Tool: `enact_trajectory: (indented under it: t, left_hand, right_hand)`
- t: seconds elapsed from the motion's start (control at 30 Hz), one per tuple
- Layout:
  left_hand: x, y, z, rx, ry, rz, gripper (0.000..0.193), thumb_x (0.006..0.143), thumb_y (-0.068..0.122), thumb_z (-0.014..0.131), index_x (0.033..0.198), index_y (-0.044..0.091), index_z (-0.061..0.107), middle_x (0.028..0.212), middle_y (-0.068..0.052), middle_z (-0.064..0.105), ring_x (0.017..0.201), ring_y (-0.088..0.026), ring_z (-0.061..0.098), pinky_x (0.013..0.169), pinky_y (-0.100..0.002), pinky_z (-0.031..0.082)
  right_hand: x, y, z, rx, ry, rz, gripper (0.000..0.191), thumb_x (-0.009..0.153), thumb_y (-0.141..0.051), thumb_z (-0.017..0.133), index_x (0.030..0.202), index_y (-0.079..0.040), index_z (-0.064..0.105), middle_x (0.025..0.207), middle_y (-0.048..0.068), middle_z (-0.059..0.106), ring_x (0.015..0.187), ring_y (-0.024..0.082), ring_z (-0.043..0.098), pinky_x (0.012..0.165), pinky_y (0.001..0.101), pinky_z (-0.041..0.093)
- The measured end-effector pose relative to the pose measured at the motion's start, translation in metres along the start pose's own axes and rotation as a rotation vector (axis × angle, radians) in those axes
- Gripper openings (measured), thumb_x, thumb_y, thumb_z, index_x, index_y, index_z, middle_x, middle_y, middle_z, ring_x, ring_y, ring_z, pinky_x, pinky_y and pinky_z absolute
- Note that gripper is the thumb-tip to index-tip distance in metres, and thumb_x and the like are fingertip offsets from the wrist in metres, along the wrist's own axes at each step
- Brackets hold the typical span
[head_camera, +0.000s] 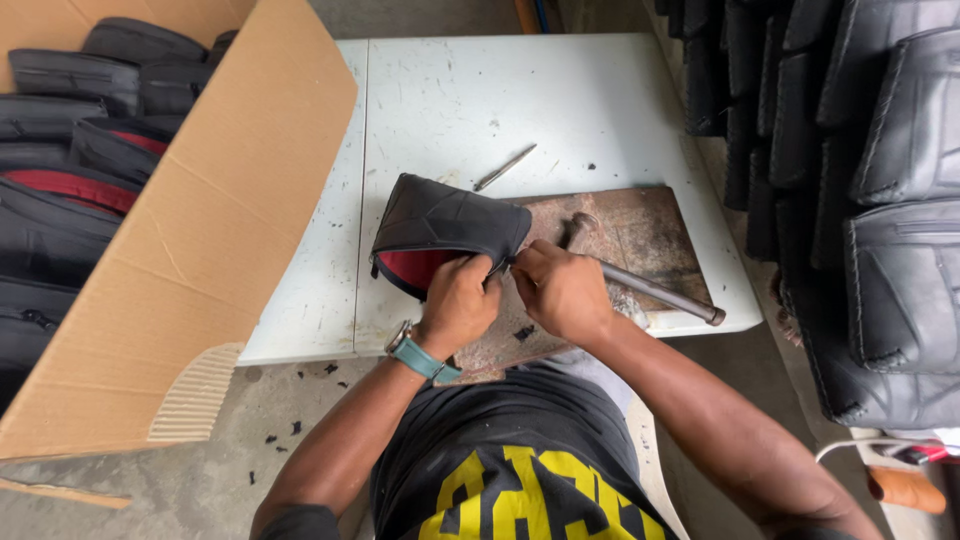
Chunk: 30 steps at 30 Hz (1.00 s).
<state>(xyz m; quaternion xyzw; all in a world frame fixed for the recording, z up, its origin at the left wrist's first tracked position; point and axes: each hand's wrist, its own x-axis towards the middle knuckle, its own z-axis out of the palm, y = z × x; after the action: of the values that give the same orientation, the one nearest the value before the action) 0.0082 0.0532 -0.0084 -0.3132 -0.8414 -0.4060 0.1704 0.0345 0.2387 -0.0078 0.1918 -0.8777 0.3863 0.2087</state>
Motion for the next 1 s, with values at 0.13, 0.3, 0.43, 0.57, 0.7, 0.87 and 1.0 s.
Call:
enact_trajectory:
  t: [0.13, 0.3, 0.43, 0.57, 0.7, 0.87, 1.0]
  left_hand:
    - [-0.001, -0.001, -0.001, -0.119, -0.041, -0.089, 0.008, 0.088, 0.002, 0.064, 0.092, -0.003, 0.060, 0.081, -0.023, 0.066, 0.073, -0.043, 0.066, 0.062, -0.051, 0.051]
    - [0.003, 0.006, -0.008, -0.061, 0.009, -0.013, 0.011, 0.085, 0.002, 0.067, 0.093, -0.004, 0.062, 0.082, -0.025, 0.067, 0.079, -0.047, 0.065, 0.066, -0.053, 0.050]
    - [0.006, 0.012, -0.010, -0.093, 0.001, -0.014, 0.008, 0.087, 0.003, 0.065, 0.093, -0.002, 0.065, 0.085, -0.024, 0.068, 0.079, -0.044, 0.067, 0.066, -0.049, 0.052]
    - [0.003, 0.006, -0.007, -0.058, 0.030, -0.065, 0.015, 0.086, 0.003, 0.068, 0.099, -0.002, 0.069, 0.079, -0.024, 0.068, 0.071, -0.042, 0.069, 0.061, -0.047, 0.053]
    - [0.001, -0.015, -0.015, -0.079, 0.139, -0.129, 0.014, 0.090, 0.004, 0.073, 0.102, -0.001, 0.070, 0.085, -0.019, 0.073, 0.074, -0.030, 0.073, 0.064, -0.038, 0.055]
    - [0.003, -0.027, -0.033, -0.309, 0.120, -0.294, 0.017, 0.092, 0.003, 0.073, 0.108, -0.005, 0.071, 0.090, -0.013, 0.079, 0.078, -0.016, 0.071, 0.069, -0.030, 0.055]
    - [0.002, -0.020, -0.036, -0.300, 0.101, -0.263, 0.018, 0.093, 0.002, 0.073, 0.110, -0.005, 0.071, 0.094, -0.013, 0.079, 0.083, -0.015, 0.074, 0.073, -0.028, 0.056]
  right_hand:
    - [0.002, 0.000, -0.007, 0.414, -0.124, 0.651, 0.007, 0.093, -0.008, 0.069, 0.098, -0.004, 0.073, 0.071, 0.014, 0.060, 0.053, 0.025, 0.045, 0.044, 0.0428, 0.032]
    - [0.000, 0.002, 0.002, -0.008, -0.050, 0.058, 0.010, 0.084, -0.008, 0.074, 0.094, -0.006, 0.072, 0.079, 0.009, 0.072, 0.064, 0.021, 0.069, 0.057, 0.0385, 0.054]
    - [0.001, -0.001, 0.007, -0.104, 0.066, -0.013, 0.020, 0.086, -0.009, 0.074, 0.105, -0.009, 0.070, 0.087, 0.008, 0.071, 0.070, 0.015, 0.065, 0.057, 0.0357, 0.053]
    - [0.012, -0.006, -0.012, 0.943, -0.207, 1.027, 0.027, 0.091, -0.011, 0.070, 0.117, -0.003, 0.073, 0.068, 0.004, 0.059, 0.049, 0.013, 0.045, 0.039, 0.0338, 0.027]
    - [-0.006, -0.025, -0.025, 0.626, -0.234, 0.686, 0.044, 0.094, -0.012, 0.073, 0.138, -0.013, 0.067, 0.068, 0.006, 0.056, 0.054, 0.011, 0.042, 0.049, 0.0320, 0.036]
    - [-0.016, -0.038, -0.001, 0.154, -0.188, 0.546, 0.024, 0.094, -0.018, 0.074, 0.115, -0.007, 0.075, 0.067, 0.012, 0.066, 0.055, 0.014, 0.053, 0.055, 0.0334, 0.046]
    - [-0.003, -0.042, 0.012, 0.210, -0.076, 0.357, 0.021, 0.091, -0.016, 0.076, 0.108, -0.004, 0.076, 0.085, 0.011, 0.073, 0.062, 0.014, 0.065, 0.058, 0.0324, 0.052]
